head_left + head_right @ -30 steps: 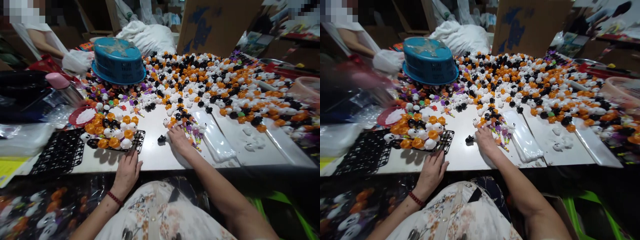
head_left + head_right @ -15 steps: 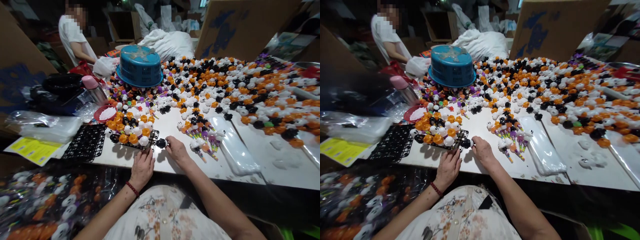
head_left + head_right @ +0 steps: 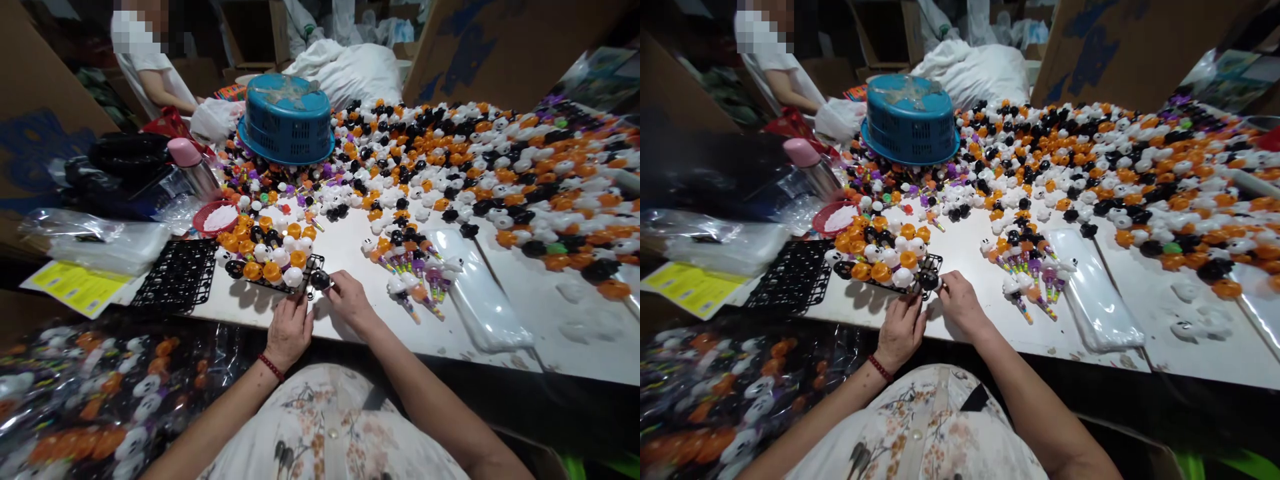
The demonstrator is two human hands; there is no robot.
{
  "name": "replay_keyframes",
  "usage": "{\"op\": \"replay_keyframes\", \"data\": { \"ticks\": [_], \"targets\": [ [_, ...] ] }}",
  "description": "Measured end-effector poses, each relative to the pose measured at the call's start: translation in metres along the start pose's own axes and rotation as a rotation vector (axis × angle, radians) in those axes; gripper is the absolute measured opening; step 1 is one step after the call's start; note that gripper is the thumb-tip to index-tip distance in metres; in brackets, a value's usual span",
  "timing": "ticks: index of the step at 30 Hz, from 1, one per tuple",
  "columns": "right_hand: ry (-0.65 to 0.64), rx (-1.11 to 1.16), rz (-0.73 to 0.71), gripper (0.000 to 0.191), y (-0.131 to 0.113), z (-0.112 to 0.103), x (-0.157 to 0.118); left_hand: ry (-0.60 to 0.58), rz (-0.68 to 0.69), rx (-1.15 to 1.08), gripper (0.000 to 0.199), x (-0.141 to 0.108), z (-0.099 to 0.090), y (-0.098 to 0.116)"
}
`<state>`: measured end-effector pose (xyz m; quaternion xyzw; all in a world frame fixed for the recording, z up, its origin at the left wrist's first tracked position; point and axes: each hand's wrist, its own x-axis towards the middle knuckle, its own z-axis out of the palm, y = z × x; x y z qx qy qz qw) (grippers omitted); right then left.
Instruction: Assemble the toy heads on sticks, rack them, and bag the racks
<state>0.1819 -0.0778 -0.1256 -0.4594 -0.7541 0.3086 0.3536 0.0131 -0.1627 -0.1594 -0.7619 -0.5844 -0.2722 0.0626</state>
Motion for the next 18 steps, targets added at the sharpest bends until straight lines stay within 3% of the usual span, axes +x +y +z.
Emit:
{"op": "replay_keyframes", "data": {
  "ticks": [3, 6, 10, 18],
  "targets": [
    [0.009, 0.186, 0.219, 0.013, -0.006, 0.007, 0.002, 0.02, -0.012, -0.023, 0.036, -0.001, 0.0, 0.0],
    [-0.017, 0.25, 0.303, 0.019, -0.009, 0.018, 0.001, 0.044, 0.002, -0.05, 0.034, -0.002, 0.001, -0.001],
    [-0.074, 0.245, 0.249, 0.011, -0.013, 0.023, 0.0, 0.039, 0.036, -0.08, 0.034, -0.002, 0.0, -0.003],
    [-0.195, -0.036, 0.091, 0.012, -0.018, 0.011, 0.01, -0.02, 0.019, -0.137, 0.034, -0.001, -0.003, -0.002]
  ]
}}
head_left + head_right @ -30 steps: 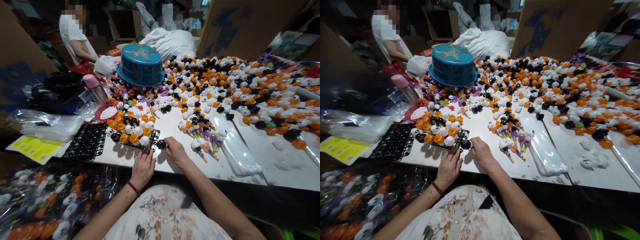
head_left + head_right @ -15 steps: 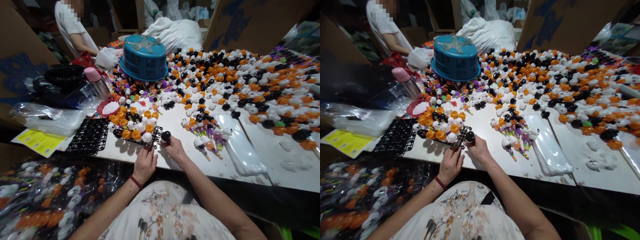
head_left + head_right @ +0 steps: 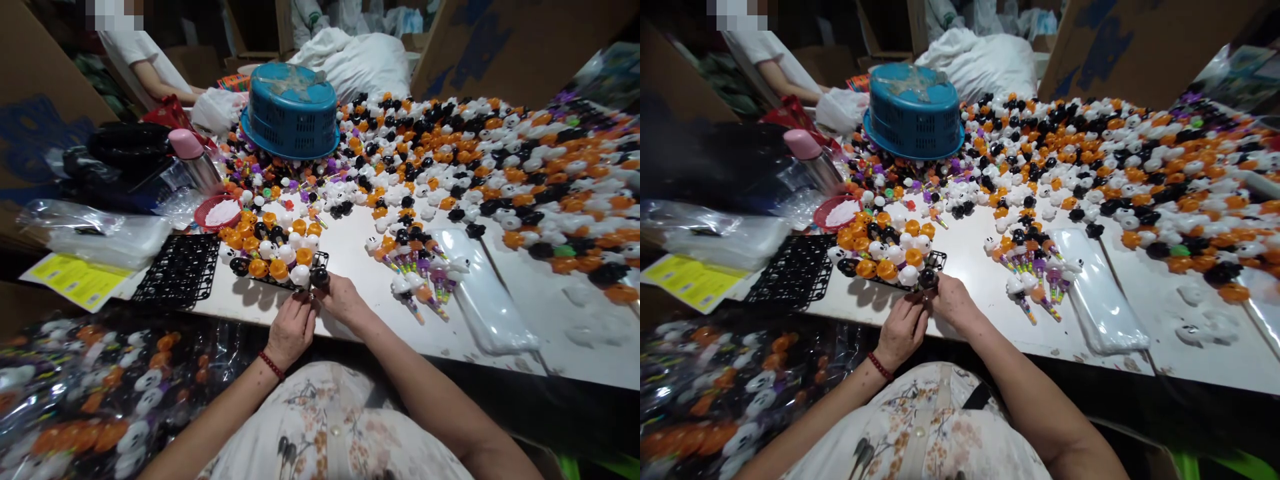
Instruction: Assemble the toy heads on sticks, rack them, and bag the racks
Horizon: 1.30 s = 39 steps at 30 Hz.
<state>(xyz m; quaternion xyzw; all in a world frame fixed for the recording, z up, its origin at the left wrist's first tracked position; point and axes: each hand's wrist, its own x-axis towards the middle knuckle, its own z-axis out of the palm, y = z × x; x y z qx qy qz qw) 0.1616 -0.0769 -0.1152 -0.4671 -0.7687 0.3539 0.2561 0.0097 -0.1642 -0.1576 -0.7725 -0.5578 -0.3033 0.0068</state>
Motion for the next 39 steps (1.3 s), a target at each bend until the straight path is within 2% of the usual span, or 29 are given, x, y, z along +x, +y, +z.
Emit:
{"op": "replay_keyframes", "data": {
  "ticks": [8, 14, 19, 21, 24, 26, 28, 30, 33, 36, 39],
  "targets": [
    [0.012, 0.021, -0.06, 0.018, 0.002, 0.007, -0.003, -0.007, 0.04, 0.001, 0.036, 0.002, -0.004, 0.001],
    [-0.068, 0.097, -0.045, 0.016, 0.0, 0.002, 0.008, -0.026, 0.046, -0.024, 0.037, 0.004, -0.006, 0.0],
    [-0.12, 0.047, -0.033, 0.018, -0.002, 0.0, 0.01, 0.008, 0.103, 0.005, 0.035, 0.006, -0.004, -0.005],
    [-0.064, 0.038, -0.04, 0.025, 0.003, -0.007, -0.003, 0.014, 0.119, 0.018, 0.036, 0.007, -0.001, -0.008],
    [0.138, -0.041, -0.063, 0.031, 0.018, -0.035, -0.041, 0.053, 0.145, -0.002, 0.04, 0.006, -0.006, -0.007],
    [0.301, -0.238, -0.014, 0.021, 0.034, -0.06, -0.071, 0.123, 0.18, -0.033, 0.046, 0.007, -0.017, -0.002],
    [0.415, -0.469, 0.077, 0.021, 0.051, -0.083, -0.097, 0.201, 0.224, -0.046, 0.057, 0.012, -0.032, 0.007],
    [0.434, -0.661, 0.181, 0.025, 0.067, -0.096, -0.115, 0.261, 0.259, -0.031, 0.069, 0.024, -0.049, 0.016],
    [0.352, -0.804, 0.267, 0.012, 0.077, -0.097, -0.123, 0.242, 0.297, 0.008, 0.078, 0.05, -0.066, 0.026],
    [0.323, -0.696, 0.263, 0.015, 0.069, -0.084, -0.108, 0.115, 0.336, 0.061, 0.075, 0.073, -0.071, 0.025],
    [0.285, -0.279, 0.278, 0.008, 0.049, -0.065, -0.076, 0.048, 0.345, 0.11, 0.065, 0.083, -0.071, 0.018]
  ]
}}
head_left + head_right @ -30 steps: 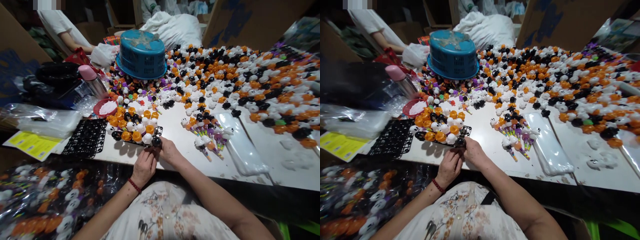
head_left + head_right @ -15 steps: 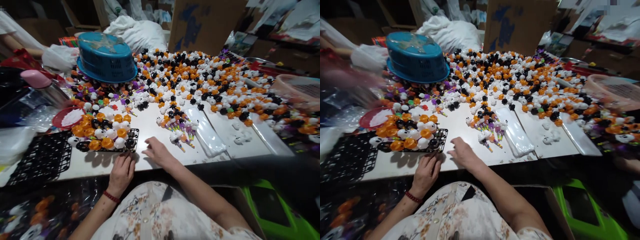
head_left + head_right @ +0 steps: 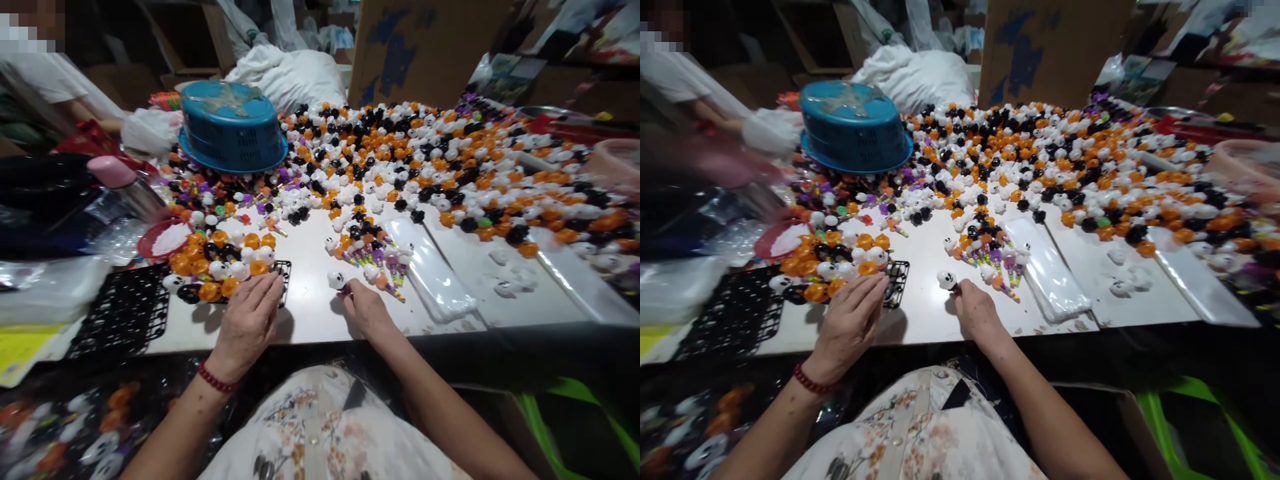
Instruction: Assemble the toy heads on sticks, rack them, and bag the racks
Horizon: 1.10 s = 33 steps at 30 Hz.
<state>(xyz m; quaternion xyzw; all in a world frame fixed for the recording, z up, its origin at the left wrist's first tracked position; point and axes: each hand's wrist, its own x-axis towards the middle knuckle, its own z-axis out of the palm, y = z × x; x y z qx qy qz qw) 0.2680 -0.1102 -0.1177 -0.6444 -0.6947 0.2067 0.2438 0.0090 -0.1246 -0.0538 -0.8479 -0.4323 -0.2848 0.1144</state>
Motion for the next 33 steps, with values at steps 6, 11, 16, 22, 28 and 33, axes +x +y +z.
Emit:
{"op": "replay_keyframes", "data": {
  "ticks": [6, 11, 16, 22, 28, 33],
  "targets": [
    [-0.23, 0.709, 0.009, 0.015, -0.062, 0.049, 0.047, -0.035, -0.033, 0.009, 0.048, -0.001, 0.002, -0.006],
    [-0.252, 0.524, -0.24, 0.012, -0.076, 0.066, 0.068, -0.003, -0.067, 0.026, 0.041, -0.001, 0.003, -0.01],
    [-0.327, 0.397, -0.337, 0.019, -0.076, 0.059, 0.072, -0.003, -0.073, 0.003, 0.039, -0.002, -0.001, -0.011],
    [-0.371, 0.373, -0.36, 0.02, -0.075, 0.057, 0.073, 0.003, -0.059, 0.009, 0.034, 0.001, -0.001, -0.008],
    [-0.333, 0.311, -0.386, 0.021, -0.078, 0.068, 0.072, 0.007, -0.05, 0.054, 0.044, 0.013, -0.001, -0.008],
    [-0.146, 0.335, -0.376, 0.029, -0.042, 0.033, 0.046, -0.05, 0.042, 0.097, 0.045, 0.024, 0.008, -0.013]
  ]
}}
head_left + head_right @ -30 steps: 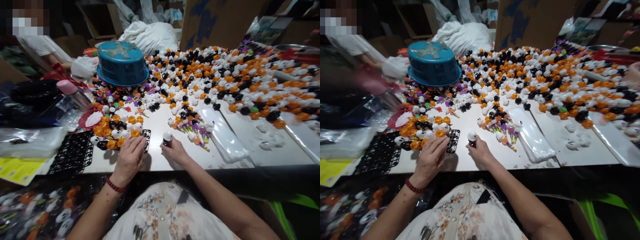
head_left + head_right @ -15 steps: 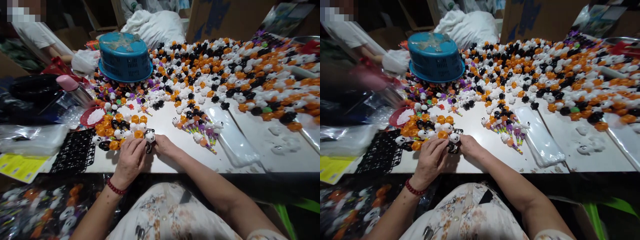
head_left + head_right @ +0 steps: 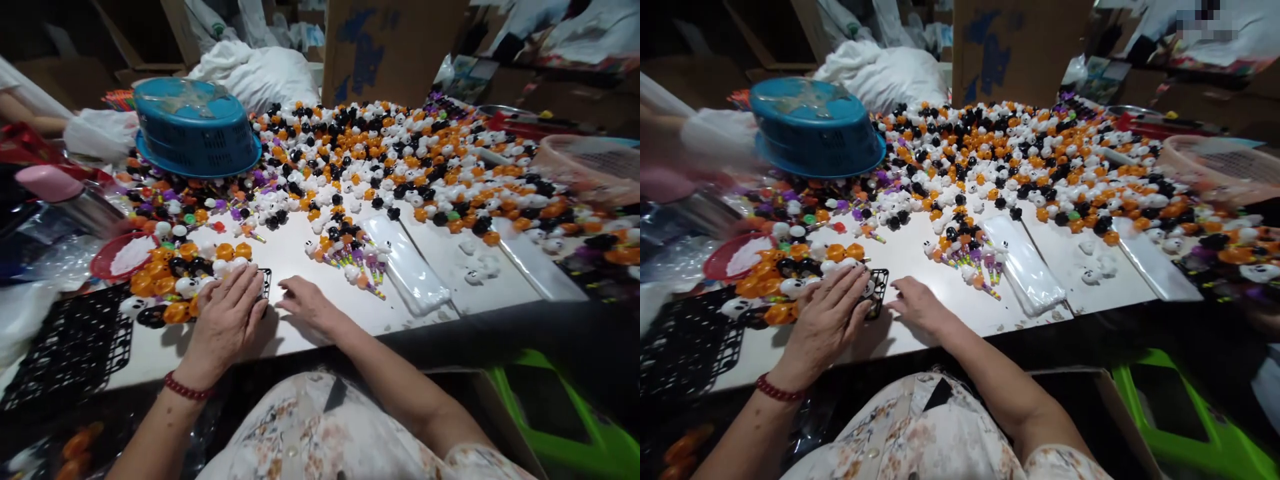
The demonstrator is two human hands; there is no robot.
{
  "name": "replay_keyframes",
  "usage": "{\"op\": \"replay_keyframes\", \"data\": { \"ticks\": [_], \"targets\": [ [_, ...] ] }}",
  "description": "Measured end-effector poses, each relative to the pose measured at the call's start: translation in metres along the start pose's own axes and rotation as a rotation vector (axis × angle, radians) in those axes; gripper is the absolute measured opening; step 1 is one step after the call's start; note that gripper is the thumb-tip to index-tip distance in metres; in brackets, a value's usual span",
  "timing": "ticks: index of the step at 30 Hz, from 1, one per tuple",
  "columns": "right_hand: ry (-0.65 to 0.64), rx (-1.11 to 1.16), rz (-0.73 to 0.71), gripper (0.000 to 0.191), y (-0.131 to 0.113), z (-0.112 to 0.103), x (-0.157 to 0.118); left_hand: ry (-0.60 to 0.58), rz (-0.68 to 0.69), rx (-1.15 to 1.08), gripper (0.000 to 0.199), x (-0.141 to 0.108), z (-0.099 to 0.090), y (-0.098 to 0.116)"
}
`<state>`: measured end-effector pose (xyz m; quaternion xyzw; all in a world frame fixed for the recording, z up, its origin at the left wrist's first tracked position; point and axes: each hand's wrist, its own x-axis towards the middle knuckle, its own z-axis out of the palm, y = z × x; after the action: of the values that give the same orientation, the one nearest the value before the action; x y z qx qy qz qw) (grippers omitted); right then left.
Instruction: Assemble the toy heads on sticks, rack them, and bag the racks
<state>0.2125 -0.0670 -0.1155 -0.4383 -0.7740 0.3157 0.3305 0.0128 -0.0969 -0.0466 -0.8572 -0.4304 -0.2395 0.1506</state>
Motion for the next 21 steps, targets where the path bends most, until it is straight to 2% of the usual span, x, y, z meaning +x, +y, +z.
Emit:
{"op": "replay_keyframes", "data": {
  "ticks": [4, 6, 8, 10, 12, 17, 21],
  "targets": [
    [0.238, -0.488, 0.251, 0.016, 0.02, -0.065, -0.062, -0.014, -0.004, -0.007, 0.035, -0.001, 0.007, -0.004],
    [0.273, -0.723, 0.365, 0.014, 0.033, -0.092, -0.087, -0.015, -0.015, -0.022, 0.034, -0.003, 0.008, -0.006],
    [0.241, -0.876, 0.429, 0.012, 0.043, -0.105, -0.102, -0.005, -0.021, -0.041, 0.036, -0.003, 0.009, -0.007],
    [0.197, -0.938, 0.437, 0.013, 0.048, -0.105, -0.106, 0.009, -0.029, -0.044, 0.038, -0.002, 0.009, -0.007],
    [0.174, -0.93, 0.41, 0.016, 0.048, -0.096, -0.1, 0.009, -0.031, -0.019, 0.038, 0.0, 0.007, -0.006],
    [0.109, -0.815, 0.305, 0.017, 0.038, -0.066, -0.078, -0.038, -0.008, 0.033, 0.034, 0.004, 0.002, -0.003],
    [0.087, -0.739, 0.244, 0.022, 0.035, -0.059, -0.079, -0.066, -0.008, 0.02, 0.037, 0.002, 0.001, -0.002]
  ]
}}
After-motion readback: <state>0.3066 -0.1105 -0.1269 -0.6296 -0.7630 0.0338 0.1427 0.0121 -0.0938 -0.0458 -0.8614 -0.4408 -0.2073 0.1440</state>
